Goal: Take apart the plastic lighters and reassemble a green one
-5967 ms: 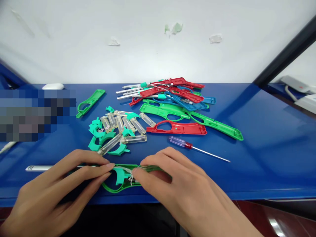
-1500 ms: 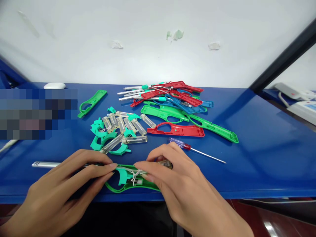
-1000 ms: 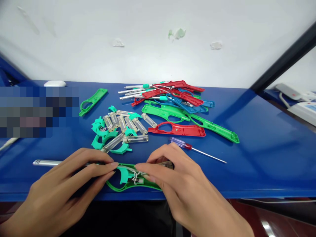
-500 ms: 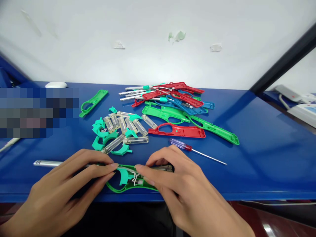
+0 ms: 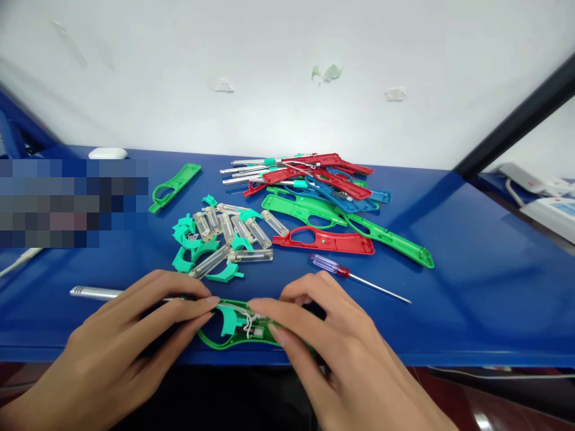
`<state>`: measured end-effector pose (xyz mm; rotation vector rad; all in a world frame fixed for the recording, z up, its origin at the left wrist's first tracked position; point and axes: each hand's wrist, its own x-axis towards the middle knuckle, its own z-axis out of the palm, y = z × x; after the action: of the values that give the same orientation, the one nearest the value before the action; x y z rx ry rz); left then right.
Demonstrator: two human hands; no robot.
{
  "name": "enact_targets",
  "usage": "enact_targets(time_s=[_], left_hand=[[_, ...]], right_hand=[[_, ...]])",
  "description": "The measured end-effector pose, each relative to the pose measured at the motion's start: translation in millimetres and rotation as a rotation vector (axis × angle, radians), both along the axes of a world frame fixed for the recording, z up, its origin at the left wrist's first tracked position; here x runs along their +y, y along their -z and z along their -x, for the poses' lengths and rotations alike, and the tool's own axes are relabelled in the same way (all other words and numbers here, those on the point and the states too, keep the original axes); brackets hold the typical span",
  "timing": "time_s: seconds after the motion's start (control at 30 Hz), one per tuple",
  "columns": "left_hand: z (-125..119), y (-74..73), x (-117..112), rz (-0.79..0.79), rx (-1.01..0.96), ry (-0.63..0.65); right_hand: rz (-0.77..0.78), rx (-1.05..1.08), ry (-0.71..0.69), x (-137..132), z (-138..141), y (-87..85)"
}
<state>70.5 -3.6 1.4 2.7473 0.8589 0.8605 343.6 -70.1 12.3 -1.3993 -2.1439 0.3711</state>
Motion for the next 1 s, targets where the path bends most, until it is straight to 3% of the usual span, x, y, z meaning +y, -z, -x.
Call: enact_targets(time_s=[0.23,1.0], left_hand=[[0.6,-0.5,0.3,-0.017,0.003,0.005],[-0.8,0.0,0.0,-0.025,-0.009,0.023]], right_hand=[[-0.003,0.002,-0.086,4.8,-5.2,-2.7],[-0.076,-0.042,-0.085,3.6,-5.5,1.6]])
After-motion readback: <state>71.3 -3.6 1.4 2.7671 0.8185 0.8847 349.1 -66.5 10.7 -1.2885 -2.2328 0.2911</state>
